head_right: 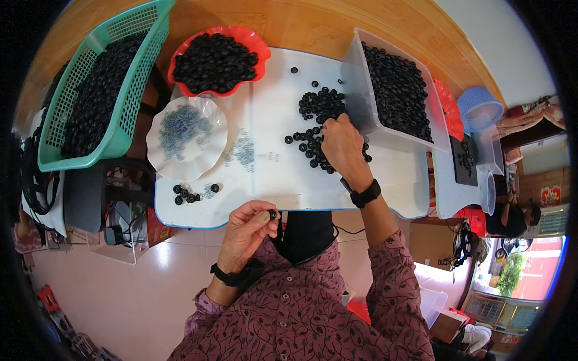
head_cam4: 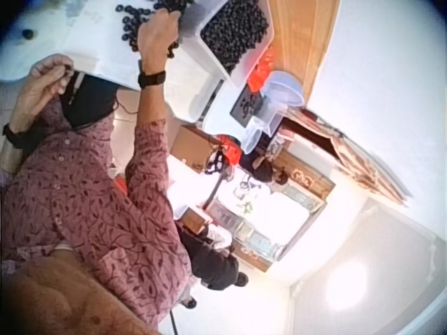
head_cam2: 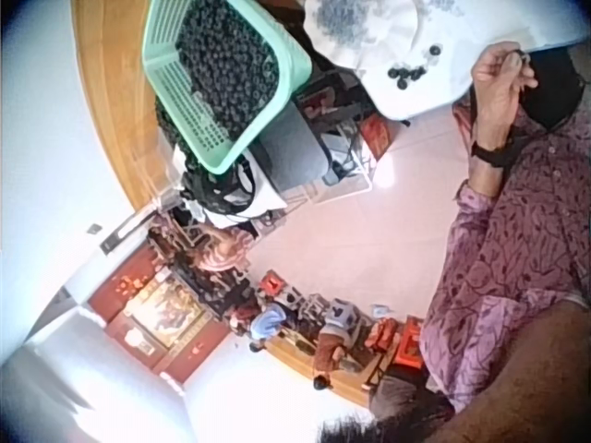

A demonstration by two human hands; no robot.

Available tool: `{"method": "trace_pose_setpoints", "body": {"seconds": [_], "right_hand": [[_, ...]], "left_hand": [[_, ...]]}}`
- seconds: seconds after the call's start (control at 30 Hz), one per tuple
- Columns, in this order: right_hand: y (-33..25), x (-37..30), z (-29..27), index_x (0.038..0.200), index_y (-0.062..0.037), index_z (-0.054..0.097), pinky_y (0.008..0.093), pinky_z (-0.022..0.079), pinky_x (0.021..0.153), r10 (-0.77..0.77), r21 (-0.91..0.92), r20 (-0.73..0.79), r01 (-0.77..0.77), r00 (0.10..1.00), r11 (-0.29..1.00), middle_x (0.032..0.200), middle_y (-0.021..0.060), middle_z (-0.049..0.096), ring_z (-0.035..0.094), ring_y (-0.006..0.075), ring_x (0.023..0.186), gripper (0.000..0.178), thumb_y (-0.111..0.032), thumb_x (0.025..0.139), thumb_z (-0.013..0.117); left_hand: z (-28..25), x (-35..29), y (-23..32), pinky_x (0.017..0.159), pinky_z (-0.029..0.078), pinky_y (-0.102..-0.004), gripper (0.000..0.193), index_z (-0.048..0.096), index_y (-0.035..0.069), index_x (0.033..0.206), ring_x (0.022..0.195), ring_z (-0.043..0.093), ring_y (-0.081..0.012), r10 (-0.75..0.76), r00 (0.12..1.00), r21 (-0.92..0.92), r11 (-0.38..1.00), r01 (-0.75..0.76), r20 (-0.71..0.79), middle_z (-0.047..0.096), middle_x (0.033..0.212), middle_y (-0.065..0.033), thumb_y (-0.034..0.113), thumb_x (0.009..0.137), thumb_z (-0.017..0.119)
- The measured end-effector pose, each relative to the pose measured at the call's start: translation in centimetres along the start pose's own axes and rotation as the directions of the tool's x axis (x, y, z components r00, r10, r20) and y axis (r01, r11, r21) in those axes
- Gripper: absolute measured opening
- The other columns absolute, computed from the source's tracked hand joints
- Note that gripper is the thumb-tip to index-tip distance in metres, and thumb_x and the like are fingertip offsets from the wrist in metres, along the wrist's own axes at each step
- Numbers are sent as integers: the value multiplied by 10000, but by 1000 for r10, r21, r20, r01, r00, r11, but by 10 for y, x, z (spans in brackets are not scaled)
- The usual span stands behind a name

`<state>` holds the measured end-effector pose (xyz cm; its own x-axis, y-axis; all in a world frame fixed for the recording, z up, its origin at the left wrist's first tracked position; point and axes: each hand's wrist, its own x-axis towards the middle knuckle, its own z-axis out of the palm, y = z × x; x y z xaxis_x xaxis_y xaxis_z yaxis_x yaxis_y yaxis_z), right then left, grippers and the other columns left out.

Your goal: Assembling small black plastic components by hand in a manufacturing setting.

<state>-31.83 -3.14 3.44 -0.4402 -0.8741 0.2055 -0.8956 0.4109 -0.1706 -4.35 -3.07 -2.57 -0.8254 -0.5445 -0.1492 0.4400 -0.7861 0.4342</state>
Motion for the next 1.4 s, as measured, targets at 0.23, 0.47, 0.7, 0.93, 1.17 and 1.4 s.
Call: {"method": "trace_pose_setpoints", "body": {"seconds": [0.23, 0.47, 0.7, 0.93, 1.17, 1.4], "right_hand": [[-4, 15, 0, 871, -44, 706, 453, 519, 739, 96, -103, 70, -88, 993, 991, 930, 208, 612, 637, 385, 834, 113, -111, 828, 626], [-7, 20, 3, 904, -53, 699, 437, 522, 749, 66, -120, 111, -52, 992, 991, 957, 187, 619, 641, 368, 858, 131, -83, 788, 646], [-8, 2, -5, 942, -26, 638, 408, 528, 740, 14, 39, -6, -14, 1000, 999, 939, 186, 629, 654, 358, 809, 130, -35, 819, 597], [-37, -53, -36, 1077, 55, 629, 258, 506, 716, 148, 840, 352, -382, 924, 385, 922, 113, 675, 636, 147, 798, 207, -30, 890, 598], [-49, -97, -35, 1130, 48, 630, 259, 506, 710, 52, 904, 428, -426, 902, -48, 994, 130, 680, 643, 159, 818, 222, -2, 918, 588], [-62, -114, -28, 1094, 34, 644, 228, 499, 716, -11, 903, 403, -400, 915, -155, 966, 86, 674, 627, 122, 808, 200, -21, 902, 634]], "left_hand": [[2, -1, 1, 673, 590, -264, 188, 609, -53, 1113, 776, 668, -146, -7, 1000, -6, 1000, 7, -23, 668, 965, -156, 22, 949, 558], [2, -1, 2, 680, 592, -265, 187, 608, -55, 1110, 780, 668, -144, -8, 1000, -7, 1000, 8, -22, 667, 964, -151, 23, 947, 560], [3, -1, 3, 674, 584, -254, 189, 611, -53, 1109, 775, 658, -143, -5, 1000, -5, 1000, 5, -29, 664, 956, -144, 23, 942, 567], [5, -1, 2, 670, 577, -253, 194, 617, -47, 1109, 777, 657, -147, 9, 999, -6, 1000, -9, -44, 662, 967, -143, 47, 944, 577], [15, 1, 3, 668, 540, -237, 216, 619, -42, 1132, 779, 626, -134, 14, 994, 0, 1000, -14, -106, 656, 969, -132, 64, 950, 574], [22, 0, 3, 674, 543, -234, 224, 615, -43, 1143, 784, 620, -135, 39, 996, -46, 998, -43, -82, 652, 972, -133, 66, 951, 574]]}}
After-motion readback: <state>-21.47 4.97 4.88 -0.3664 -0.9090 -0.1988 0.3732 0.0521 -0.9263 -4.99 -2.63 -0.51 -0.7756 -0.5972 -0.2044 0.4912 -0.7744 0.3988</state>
